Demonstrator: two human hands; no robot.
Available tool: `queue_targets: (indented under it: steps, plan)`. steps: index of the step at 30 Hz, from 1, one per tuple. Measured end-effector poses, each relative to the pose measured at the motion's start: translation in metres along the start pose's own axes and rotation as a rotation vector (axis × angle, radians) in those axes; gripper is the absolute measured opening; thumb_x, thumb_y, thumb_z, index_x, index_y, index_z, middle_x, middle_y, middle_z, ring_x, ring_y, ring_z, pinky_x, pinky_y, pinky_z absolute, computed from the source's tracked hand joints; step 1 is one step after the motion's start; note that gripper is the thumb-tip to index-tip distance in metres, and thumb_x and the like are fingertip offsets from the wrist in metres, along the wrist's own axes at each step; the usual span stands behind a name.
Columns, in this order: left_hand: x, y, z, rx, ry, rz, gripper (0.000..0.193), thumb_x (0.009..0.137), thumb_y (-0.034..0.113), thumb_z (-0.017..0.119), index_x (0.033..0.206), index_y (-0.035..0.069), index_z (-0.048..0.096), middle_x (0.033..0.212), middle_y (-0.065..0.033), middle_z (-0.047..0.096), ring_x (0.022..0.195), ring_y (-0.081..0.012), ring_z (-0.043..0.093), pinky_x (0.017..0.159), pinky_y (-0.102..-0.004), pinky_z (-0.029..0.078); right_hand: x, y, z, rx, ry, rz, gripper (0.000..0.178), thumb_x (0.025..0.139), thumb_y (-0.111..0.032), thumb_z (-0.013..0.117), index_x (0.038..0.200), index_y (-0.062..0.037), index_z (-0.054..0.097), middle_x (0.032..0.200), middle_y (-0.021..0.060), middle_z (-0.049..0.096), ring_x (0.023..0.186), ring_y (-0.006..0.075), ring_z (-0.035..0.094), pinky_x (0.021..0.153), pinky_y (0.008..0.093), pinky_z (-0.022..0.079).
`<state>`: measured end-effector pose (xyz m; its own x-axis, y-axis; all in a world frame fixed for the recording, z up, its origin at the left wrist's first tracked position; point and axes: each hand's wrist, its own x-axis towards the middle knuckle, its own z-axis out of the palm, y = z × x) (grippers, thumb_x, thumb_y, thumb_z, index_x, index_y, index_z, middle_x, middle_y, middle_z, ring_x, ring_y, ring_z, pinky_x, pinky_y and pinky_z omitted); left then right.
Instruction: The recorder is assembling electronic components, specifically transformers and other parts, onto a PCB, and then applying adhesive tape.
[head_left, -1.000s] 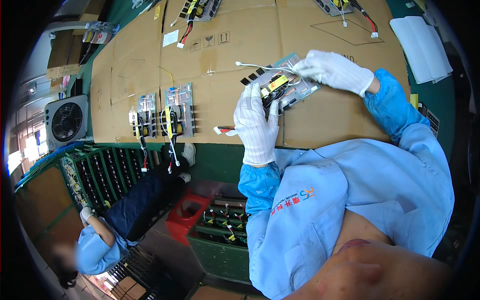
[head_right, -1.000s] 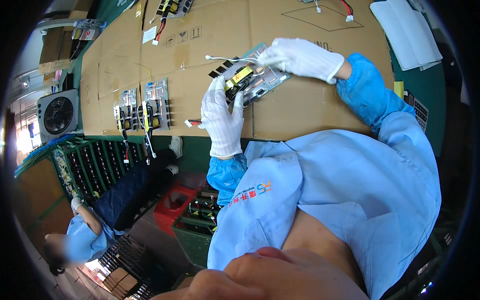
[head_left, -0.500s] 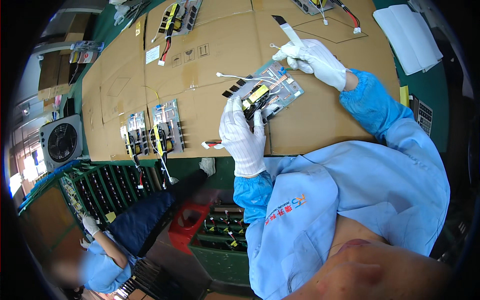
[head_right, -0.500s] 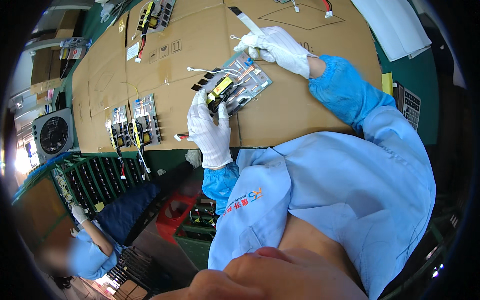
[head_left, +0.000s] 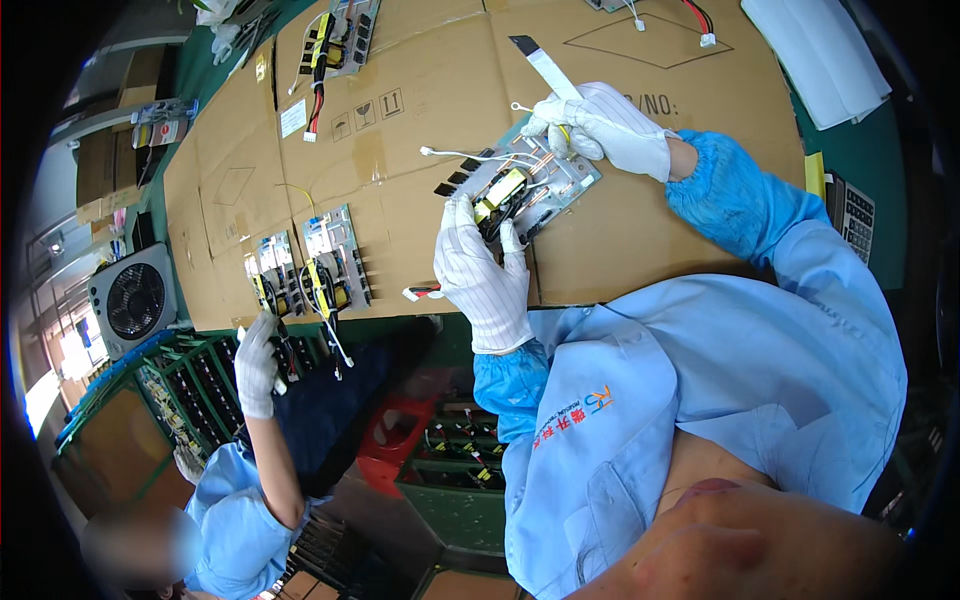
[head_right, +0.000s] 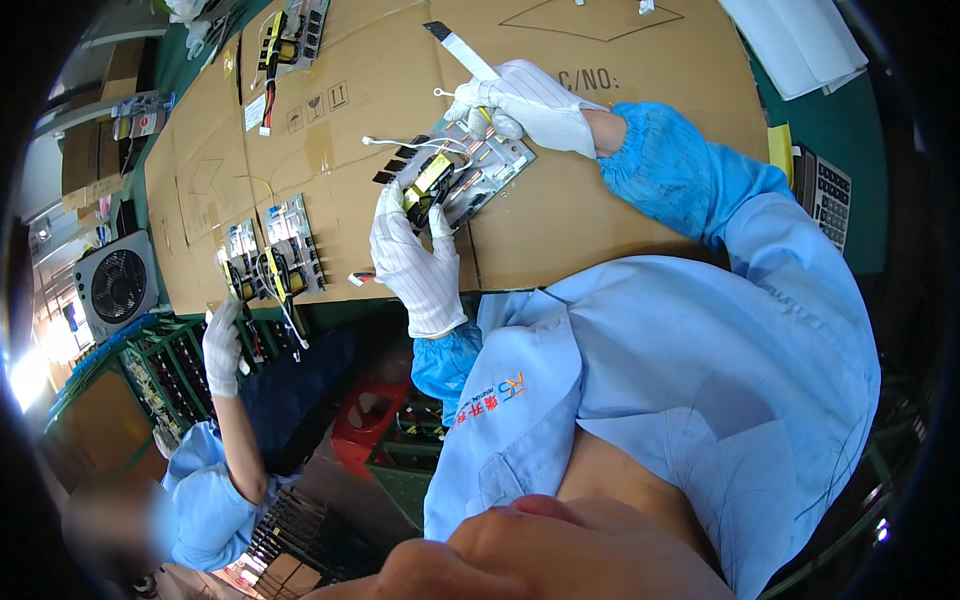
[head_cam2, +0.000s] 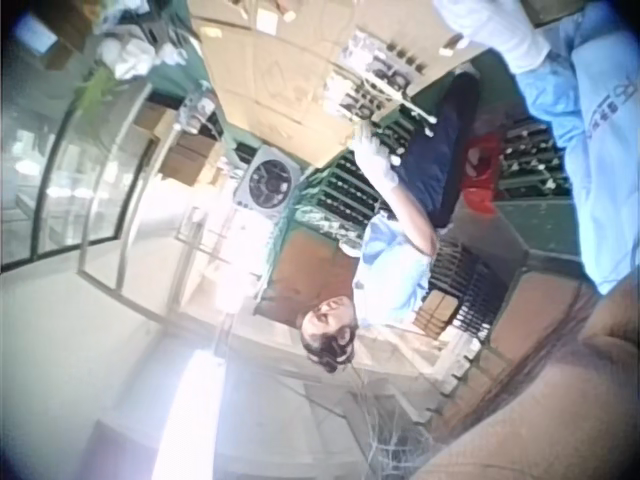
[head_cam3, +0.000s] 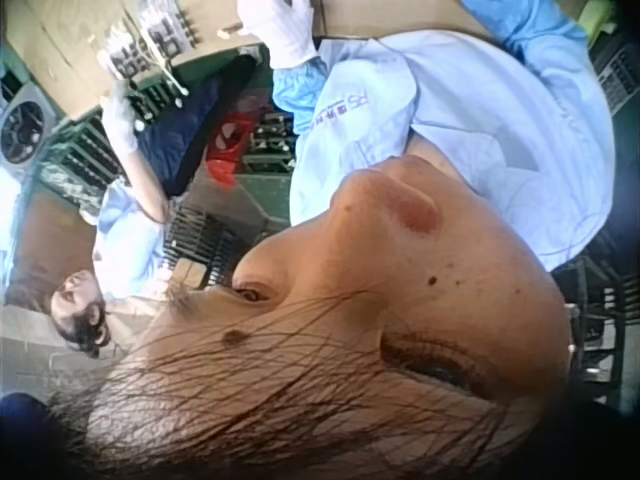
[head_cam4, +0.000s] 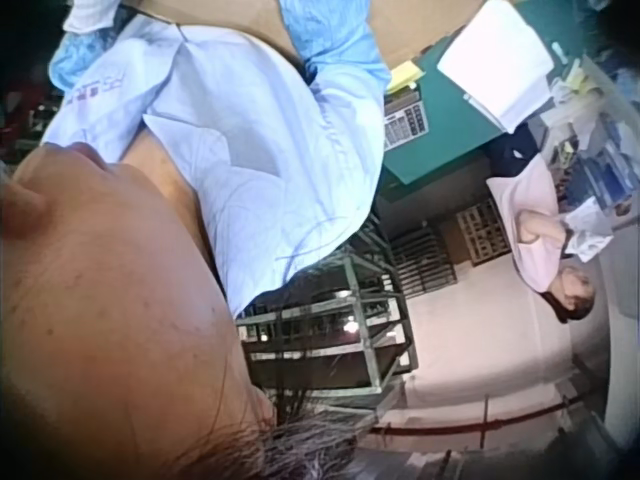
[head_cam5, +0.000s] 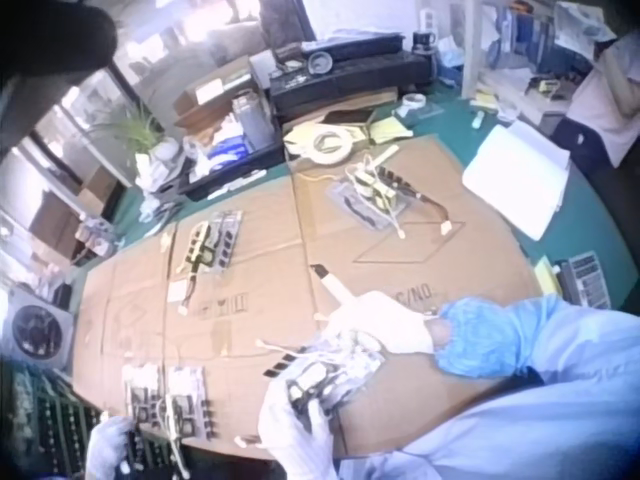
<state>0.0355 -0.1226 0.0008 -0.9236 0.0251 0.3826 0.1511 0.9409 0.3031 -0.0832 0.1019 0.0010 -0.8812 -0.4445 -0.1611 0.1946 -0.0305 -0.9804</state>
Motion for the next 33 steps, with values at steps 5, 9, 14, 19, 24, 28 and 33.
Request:
queue_targets:
  steps: [5, 9, 14, 19, 24, 28, 33]
  plan:
    - [0.005, 0.008, 0.002, -0.115, 0.009, -0.067, 0.046, 0.088, 0.011, 0.07, 0.132, 0.002, 0.059, 0.131, -0.0192, 0.061, 0.121, -0.0366, 0.057, 0.102, -0.0459, 0.047, -0.006, -0.002, -0.001, -0.005, 0.049, 0.0, 0.048, 0.099, -0.043, 0.057, 0.102, 0.0028, 0.072, 0.066, 0.0022, 0.057, 0.052, 0.006, 0.043, 0.046, 0.0249, 0.033]
    - [0.023, 0.023, -0.009, -0.166, 0.208, -0.069, 0.036, 0.092, 0.01, 0.062, 0.127, 0.004, 0.063, 0.138, -0.0211, 0.057, 0.126, -0.0423, 0.053, 0.105, -0.0509, 0.041, -0.008, -0.016, 0.002, -0.072, 0.03, 0.005, 0.047, 0.101, -0.042, 0.054, 0.102, 0.0022, 0.071, 0.064, 0.0027, 0.056, 0.052, 0.0071, 0.045, 0.049, 0.0253, 0.036]
    - [0.069, 0.045, 0.015, -0.358, -0.014, -0.049, 0.032, 0.1, 0.021, 0.059, 0.122, 0.0, 0.068, 0.136, -0.0221, 0.059, 0.127, -0.038, 0.053, 0.109, -0.0445, 0.04, -0.013, -0.03, 0.002, -0.132, -0.005, 0.044, 0.04, 0.099, -0.036, 0.055, 0.098, 0.0021, 0.068, 0.071, 0.0064, 0.065, 0.055, 0.0085, 0.053, 0.051, 0.0245, 0.041]
    - [0.088, 0.054, 0.047, -0.665, -0.177, -0.103, 0.033, 0.098, 0.026, 0.059, 0.122, 0.006, 0.071, 0.136, -0.0225, 0.059, 0.135, -0.0388, 0.048, 0.119, -0.0513, 0.027, -0.017, -0.008, -0.013, -0.185, -0.092, -0.163, 0.042, 0.103, -0.043, 0.052, 0.1, -0.0033, 0.065, 0.065, 0.0035, 0.056, 0.056, 0.0066, 0.047, 0.051, 0.0251, 0.035]
    - [0.098, 0.069, 0.035, -1.0, -0.295, -0.261, 0.026, 0.096, 0.022, 0.062, 0.112, 0.005, 0.073, 0.127, -0.0164, 0.067, 0.12, -0.0281, 0.061, 0.117, -0.0428, 0.031, -0.03, -0.024, -0.027, 0.022, -0.188, 0.06, 0.038, 0.1, -0.035, 0.053, 0.105, 0.0025, 0.061, 0.077, 0.0073, 0.068, 0.061, 0.0086, 0.054, 0.056, 0.0228, 0.042]
    - [0.096, 0.067, 0.046, -1.317, -0.223, -0.384, 0.021, 0.096, 0.016, 0.058, 0.101, 0.0, 0.071, 0.108, -0.0117, 0.073, 0.095, -0.0187, 0.069, 0.099, -0.0351, 0.048, -0.028, -0.022, -0.029, -0.131, -0.126, 0.144, 0.045, 0.101, -0.036, 0.052, 0.121, 0.0032, 0.06, 0.094, 0.0098, 0.071, 0.063, 0.0097, 0.053, 0.059, 0.024, 0.043]
    - [0.094, 0.064, 0.043, -1.371, -0.164, -0.376, 0.022, 0.097, 0.015, 0.052, 0.096, -0.003, 0.066, 0.085, -0.0122, 0.072, 0.078, -0.0202, 0.07, 0.078, -0.0319, 0.054, -0.021, -0.015, -0.045, -0.558, 0.181, -0.193, 0.063, 0.1, -0.046, 0.053, 0.151, -0.0095, 0.044, 0.126, 0.0064, 0.069, 0.082, 0.0175, 0.065, 0.073, 0.0305, 0.053]
